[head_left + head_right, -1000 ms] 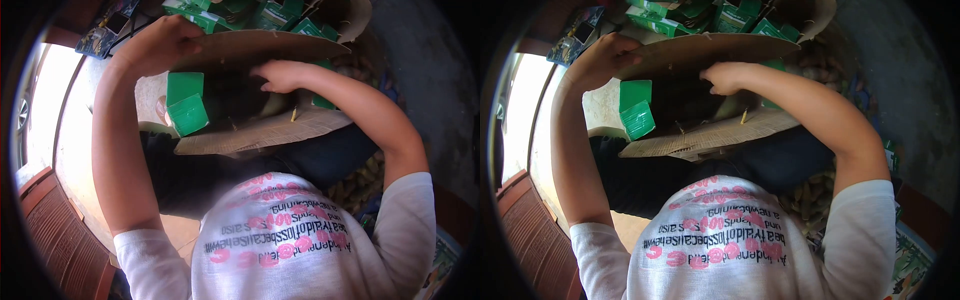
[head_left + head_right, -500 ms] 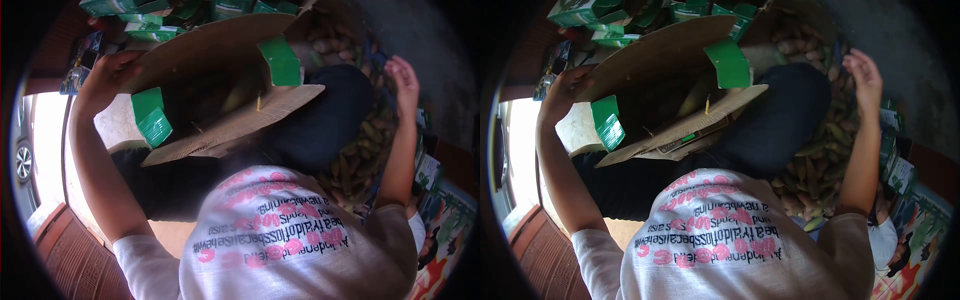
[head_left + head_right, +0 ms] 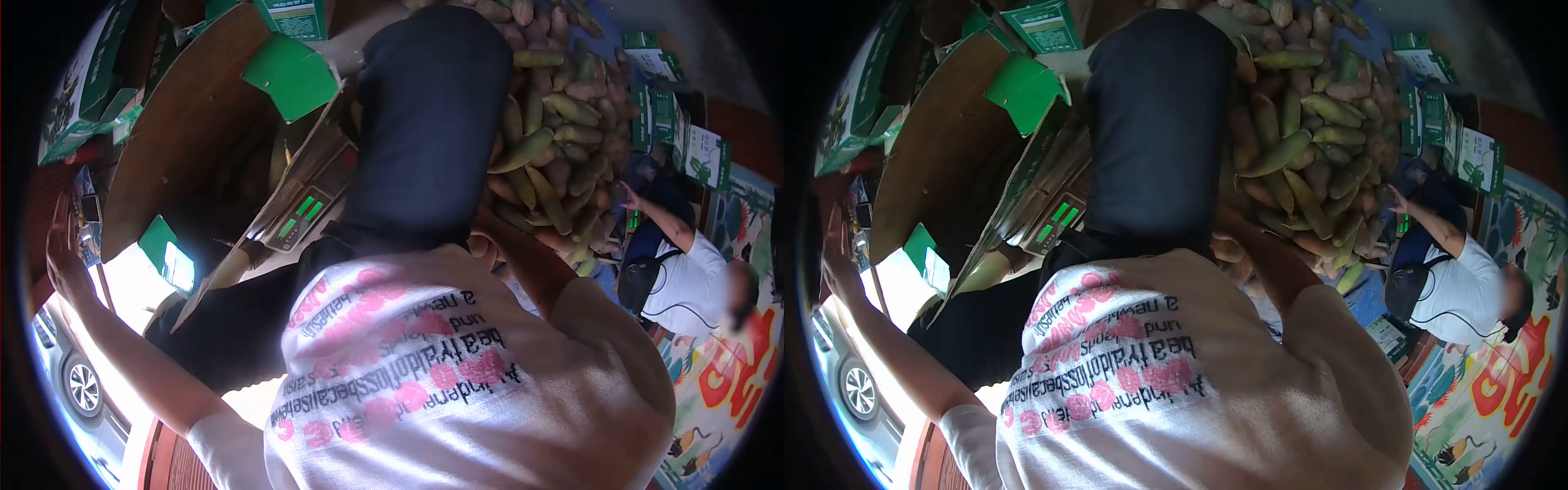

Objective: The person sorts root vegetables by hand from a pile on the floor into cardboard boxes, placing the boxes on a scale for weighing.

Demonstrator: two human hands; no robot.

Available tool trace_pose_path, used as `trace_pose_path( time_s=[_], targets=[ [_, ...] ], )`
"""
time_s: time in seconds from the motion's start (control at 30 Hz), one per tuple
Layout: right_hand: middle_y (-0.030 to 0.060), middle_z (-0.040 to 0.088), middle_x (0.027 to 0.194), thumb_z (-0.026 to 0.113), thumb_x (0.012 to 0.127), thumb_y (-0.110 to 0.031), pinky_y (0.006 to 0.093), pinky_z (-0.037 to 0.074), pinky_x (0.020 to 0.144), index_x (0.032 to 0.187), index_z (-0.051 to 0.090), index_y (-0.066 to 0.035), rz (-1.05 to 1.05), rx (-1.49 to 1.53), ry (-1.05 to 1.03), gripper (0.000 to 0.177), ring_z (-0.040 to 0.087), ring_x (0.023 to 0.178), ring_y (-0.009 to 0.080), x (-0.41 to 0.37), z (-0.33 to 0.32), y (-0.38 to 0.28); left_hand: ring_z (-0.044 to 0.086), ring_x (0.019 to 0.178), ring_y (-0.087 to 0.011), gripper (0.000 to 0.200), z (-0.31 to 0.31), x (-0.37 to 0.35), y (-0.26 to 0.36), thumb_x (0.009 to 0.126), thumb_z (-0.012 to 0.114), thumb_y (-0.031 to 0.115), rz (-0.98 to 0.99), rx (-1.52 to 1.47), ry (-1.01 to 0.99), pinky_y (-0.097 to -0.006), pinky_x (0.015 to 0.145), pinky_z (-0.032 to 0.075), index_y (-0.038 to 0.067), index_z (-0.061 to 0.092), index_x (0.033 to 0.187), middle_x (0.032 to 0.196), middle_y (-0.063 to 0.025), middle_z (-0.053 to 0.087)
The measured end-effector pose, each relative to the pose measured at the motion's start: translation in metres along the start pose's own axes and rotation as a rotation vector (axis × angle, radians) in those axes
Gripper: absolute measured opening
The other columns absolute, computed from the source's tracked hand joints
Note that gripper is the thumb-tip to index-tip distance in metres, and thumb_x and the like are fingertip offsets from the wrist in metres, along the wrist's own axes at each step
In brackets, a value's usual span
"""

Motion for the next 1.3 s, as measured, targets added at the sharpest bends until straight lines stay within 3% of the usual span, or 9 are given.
trace_pose_path(
  time_s=[0.27, 0.47, 0.6, 0.77, 0.87, 1.0, 1.07, 1.13, 1.3],
  targets=[
    [0.0132, 0.052, 0.119, 0.05, 0.081, -0.029, 0.0379, 0.042, 0.089, 0.112, 0.056, -0.009, 0.154, -0.468, 0.338, 0.038, 0.049, 0.111, 0.0287, 0.007, -0.106, 0.077, 0.025, 0.133, -0.0354, 0.04, -0.004, -0.01, -0.003, 0.096, 0.02, 0.01, -0.219, -0.241, 0.222, -0.0411, 0.113, 0.023, -0.017, 0.029, 0.125, 0.14, -0.0277, 0.027],
    [0.006, 0.049, 0.12, 0.056, 0.071, -0.051, 0.0372, 0.02, 0.104, 0.126, 0.049, -0.013, 0.139, -0.999, 0.099, 0.067, 0.031, 0.123, 0.0242, 0.006, -0.123, 0.082, 0.015, 0.137, -0.0328, 0.038, -0.015, -0.019, -0.006, 0.097, 0.02, 0.012, -0.275, -0.48, 0.358, -0.0416, 0.114, 0.016, -0.011, 0.028, 0.127, 0.145, -0.0254, 0.017],
    [0.0046, 0.051, 0.112, 0.047, 0.081, -0.018, 0.0406, 0.024, 0.104, 0.101, 0.062, -0.012, -0.078, -1.112, 0.34, 0.025, 0.04, 0.114, 0.0224, 0.011, -0.108, 0.107, 0.016, 0.137, -0.0298, 0.038, -0.019, -0.023, -0.006, 0.095, 0.022, 0.008, -0.252, -0.501, 0.455, -0.0403, 0.114, 0.016, -0.006, 0.029, 0.13, 0.145, -0.0222, 0.02],
    [0.0051, 0.052, 0.113, 0.043, 0.085, -0.017, 0.0447, 0.024, 0.105, 0.11, 0.057, -0.014, -0.088, -1.117, 0.239, 0.029, 0.041, 0.117, 0.0249, 0.022, -0.102, 0.137, 0.027, 0.134, -0.0266, 0.042, -0.005, -0.027, 0.02, 0.094, 0.02, 0.006, -0.262, -0.309, 0.559, -0.036, 0.111, 0.024, -0.004, 0.032, 0.133, 0.142, -0.0187, 0.031],
    [0.0037, 0.047, 0.127, 0.046, 0.087, -0.019, 0.0474, 0.017, 0.108, 0.13, 0.044, -0.017, 0.082, -1.177, -0.04, 0.043, 0.032, 0.126, 0.0243, -0.004, -0.135, 0.066, 0.034, 0.131, -0.0253, 0.043, -0.023, -0.02, 0.015, 0.094, 0.02, 0.008, -0.233, -0.257, 0.576, -0.0321, 0.108, 0.029, -0.002, 0.034, 0.133, 0.139, -0.0184, 0.037],
    [0.0109, 0.054, 0.117, 0.05, 0.085, -0.023, 0.0454, 0.037, 0.096, 0.128, 0.044, -0.016, 0.246, -0.886, 0.314, 0.043, 0.046, 0.115, 0.0282, 0.01, -0.17, 0.076, 0.039, 0.128, -0.0221, 0.041, -0.045, -0.009, 0.005, 0.094, 0.024, 0.006, -0.177, -0.265, 0.541, -0.028, 0.103, 0.035, -0.003, 0.039, 0.131, 0.134, -0.018, 0.043],
    [0.0155, 0.057, 0.112, 0.054, 0.085, -0.029, 0.0426, 0.045, 0.087, 0.127, 0.043, -0.013, 0.362, -0.691, 0.465, 0.046, 0.053, 0.107, 0.0305, 0.017, -0.204, 0.093, 0.046, 0.121, -0.0216, 0.038, -0.057, -0.002, -0.006, 0.092, 0.031, 0.007, -0.005, 0.219, 0.327, -0.0287, 0.101, 0.038, -0.005, 0.046, 0.125, 0.13, -0.0165, 0.048],
    [0.0223, 0.058, 0.108, 0.061, 0.081, -0.04, 0.0389, 0.047, 0.083, 0.123, 0.045, -0.006, 0.506, -0.428, 0.644, 0.056, 0.057, 0.1, 0.0349, 0.002, -0.249, 0.076, 0.053, 0.113, -0.0197, 0.035, -0.028, -0.007, 0.009, 0.091, 0.038, 0.011, -0.043, -0.107, 0.346, -0.0299, 0.099, 0.039, -0.004, 0.053, 0.119, 0.123, -0.0137, 0.054],
    [0.018, 0.06, 0.106, 0.07, 0.077, -0.04, 0.0352, 0.044, 0.087, 0.112, 0.049, 0.007, -0.093, -0.062, 1.235, 0.062, 0.058, 0.101, 0.0267, -0.035, -0.383, 0.011, 0.056, 0.109, -0.0192, 0.033, 0.014, -0.005, 0.019, 0.092, 0.043, 0.017, 0.129, -0.009, -0.196, -0.0338, 0.099, 0.038, 0.002, 0.055, 0.119, 0.115, -0.0103, 0.06]
  ],
)
Point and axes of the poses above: each hand's wrist, its own x-axis towards the middle knuckle, its own z-axis out of the palm, y = z × x, the point moved 5 cm from there along x, towards the middle knuckle
